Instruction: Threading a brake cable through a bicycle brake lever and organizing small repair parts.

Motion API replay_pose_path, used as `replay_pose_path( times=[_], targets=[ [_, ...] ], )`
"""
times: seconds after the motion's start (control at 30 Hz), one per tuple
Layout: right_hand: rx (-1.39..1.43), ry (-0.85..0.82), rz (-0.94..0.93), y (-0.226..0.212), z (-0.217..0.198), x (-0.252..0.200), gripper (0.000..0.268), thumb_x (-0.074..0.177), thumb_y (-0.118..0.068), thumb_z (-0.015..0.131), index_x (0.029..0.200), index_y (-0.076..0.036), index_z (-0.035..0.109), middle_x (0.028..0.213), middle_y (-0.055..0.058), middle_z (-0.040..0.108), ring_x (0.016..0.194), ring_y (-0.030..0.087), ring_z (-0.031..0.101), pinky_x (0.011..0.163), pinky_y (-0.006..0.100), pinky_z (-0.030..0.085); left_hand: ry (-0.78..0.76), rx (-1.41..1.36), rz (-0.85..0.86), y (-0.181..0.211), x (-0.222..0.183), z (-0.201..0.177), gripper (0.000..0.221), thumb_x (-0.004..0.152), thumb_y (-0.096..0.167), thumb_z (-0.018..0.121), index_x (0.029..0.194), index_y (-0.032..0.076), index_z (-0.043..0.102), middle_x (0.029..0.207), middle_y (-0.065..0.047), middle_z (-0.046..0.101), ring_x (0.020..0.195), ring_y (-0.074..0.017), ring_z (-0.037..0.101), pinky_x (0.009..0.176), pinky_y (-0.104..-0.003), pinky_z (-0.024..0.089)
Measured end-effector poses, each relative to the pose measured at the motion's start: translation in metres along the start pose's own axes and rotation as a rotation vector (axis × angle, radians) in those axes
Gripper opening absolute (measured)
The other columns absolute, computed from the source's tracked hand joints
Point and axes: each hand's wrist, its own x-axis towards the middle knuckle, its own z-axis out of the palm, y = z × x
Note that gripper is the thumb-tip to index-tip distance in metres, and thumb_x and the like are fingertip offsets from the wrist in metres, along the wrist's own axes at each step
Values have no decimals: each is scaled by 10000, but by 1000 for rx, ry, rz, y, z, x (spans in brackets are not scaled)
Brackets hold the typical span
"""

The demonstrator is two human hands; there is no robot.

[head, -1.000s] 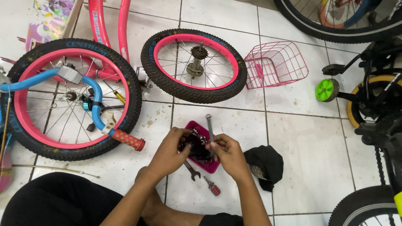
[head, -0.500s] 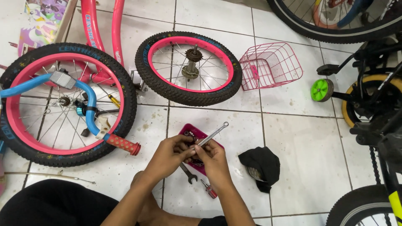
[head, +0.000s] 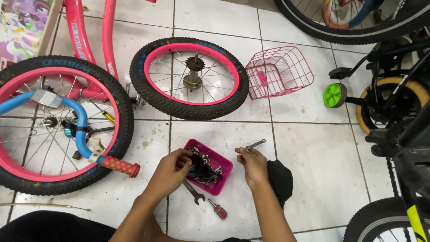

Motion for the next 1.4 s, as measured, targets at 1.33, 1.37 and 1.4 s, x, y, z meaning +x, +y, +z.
replay_pose_path(
  times=[1.33, 1.37, 1.4],
  targets=[
    [-941, -91, -211, -21, -1, 53, 294, 904, -291, 617, 1115, -87, 602, 999, 80, 658, 846, 228, 666, 745, 378, 520, -52, 90, 146, 2, 1, 31, 276, 934, 185, 604, 1191, 150, 697, 1005, 3, 749, 945, -113, 710, 835, -267, 549],
    [-942, -126, -201, -24, 9, 40, 306, 920, -309, 676, 1104, -81, 589, 983, 87, 676, 799, 225, 677, 718, 375, 532, -51, 93, 153, 2, 1, 31, 270, 934, 186, 609, 1184, 152, 702, 1016, 0, 750, 959, -117, 713, 841, -269, 550],
    [-942, -161, -191, -27, 20, 28, 337, 936, -327, 735, 1093, -75, 577, 967, 95, 694, 752, 221, 689, 691, 372, 543, -51, 96, 159, 2, 1, 31, 263, 933, 188, 614, 1177, 153, 707, 1027, -3, 752, 972, -121, 715, 847, -271, 550]
  ],
)
